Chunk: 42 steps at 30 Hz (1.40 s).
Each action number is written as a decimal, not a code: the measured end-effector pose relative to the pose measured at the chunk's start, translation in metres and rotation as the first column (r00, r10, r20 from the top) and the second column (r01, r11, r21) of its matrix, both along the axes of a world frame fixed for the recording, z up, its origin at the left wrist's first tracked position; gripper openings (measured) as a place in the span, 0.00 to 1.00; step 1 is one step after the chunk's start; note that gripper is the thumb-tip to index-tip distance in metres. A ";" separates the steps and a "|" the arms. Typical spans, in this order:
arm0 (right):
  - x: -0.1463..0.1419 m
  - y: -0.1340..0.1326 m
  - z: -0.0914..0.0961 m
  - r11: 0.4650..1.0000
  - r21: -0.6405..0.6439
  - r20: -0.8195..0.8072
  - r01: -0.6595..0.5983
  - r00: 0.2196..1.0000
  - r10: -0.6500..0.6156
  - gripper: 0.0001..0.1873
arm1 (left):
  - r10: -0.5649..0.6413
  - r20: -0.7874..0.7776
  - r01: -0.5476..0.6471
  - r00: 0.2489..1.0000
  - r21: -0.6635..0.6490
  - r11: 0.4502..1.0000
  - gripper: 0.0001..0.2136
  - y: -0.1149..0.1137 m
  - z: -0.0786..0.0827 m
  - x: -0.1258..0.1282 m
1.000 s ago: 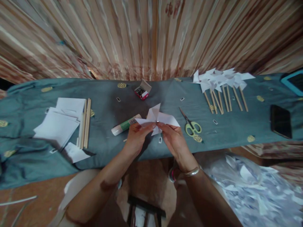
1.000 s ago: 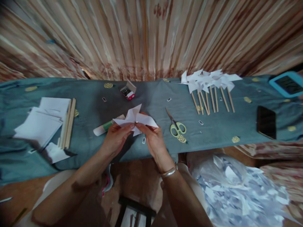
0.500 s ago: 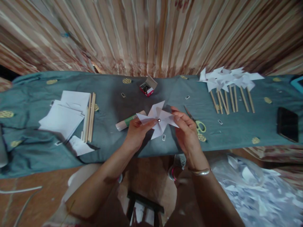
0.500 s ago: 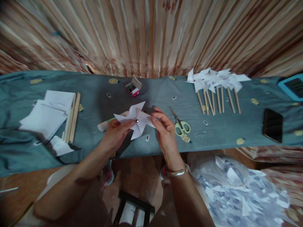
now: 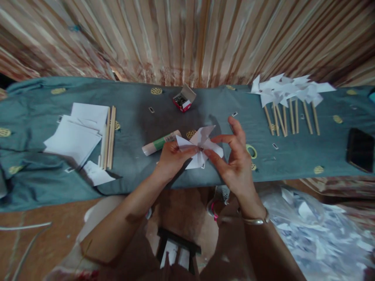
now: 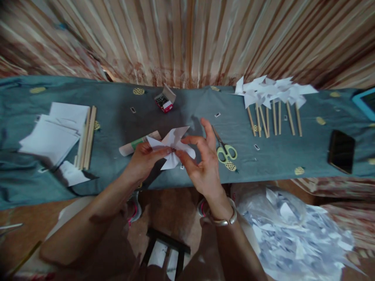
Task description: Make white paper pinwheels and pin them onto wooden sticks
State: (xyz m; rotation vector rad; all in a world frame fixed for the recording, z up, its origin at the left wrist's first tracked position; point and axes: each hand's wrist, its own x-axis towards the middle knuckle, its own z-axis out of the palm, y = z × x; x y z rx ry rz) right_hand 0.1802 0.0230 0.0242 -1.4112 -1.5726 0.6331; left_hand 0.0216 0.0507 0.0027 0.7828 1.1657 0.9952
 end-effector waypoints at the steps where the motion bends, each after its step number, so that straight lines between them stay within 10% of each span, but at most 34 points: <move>1: 0.000 -0.001 0.000 1.000 0.007 0.013 -0.002 1.000 0.002 0.08 | -0.003 0.013 0.003 1.000 -0.006 1.000 0.04 0.000 0.000 0.000; 37: 0.003 0.009 -0.014 0.976 -0.169 -0.292 -0.139 0.953 0.086 0.03 | -0.042 -0.024 0.043 0.999 0.038 0.998 0.04 0.004 0.000 -0.001; 42: 0.027 0.015 -0.016 0.991 -0.129 -0.274 0.026 0.960 -0.061 0.02 | 0.016 0.032 -0.016 0.999 -0.003 1.000 0.04 0.006 -0.001 -0.001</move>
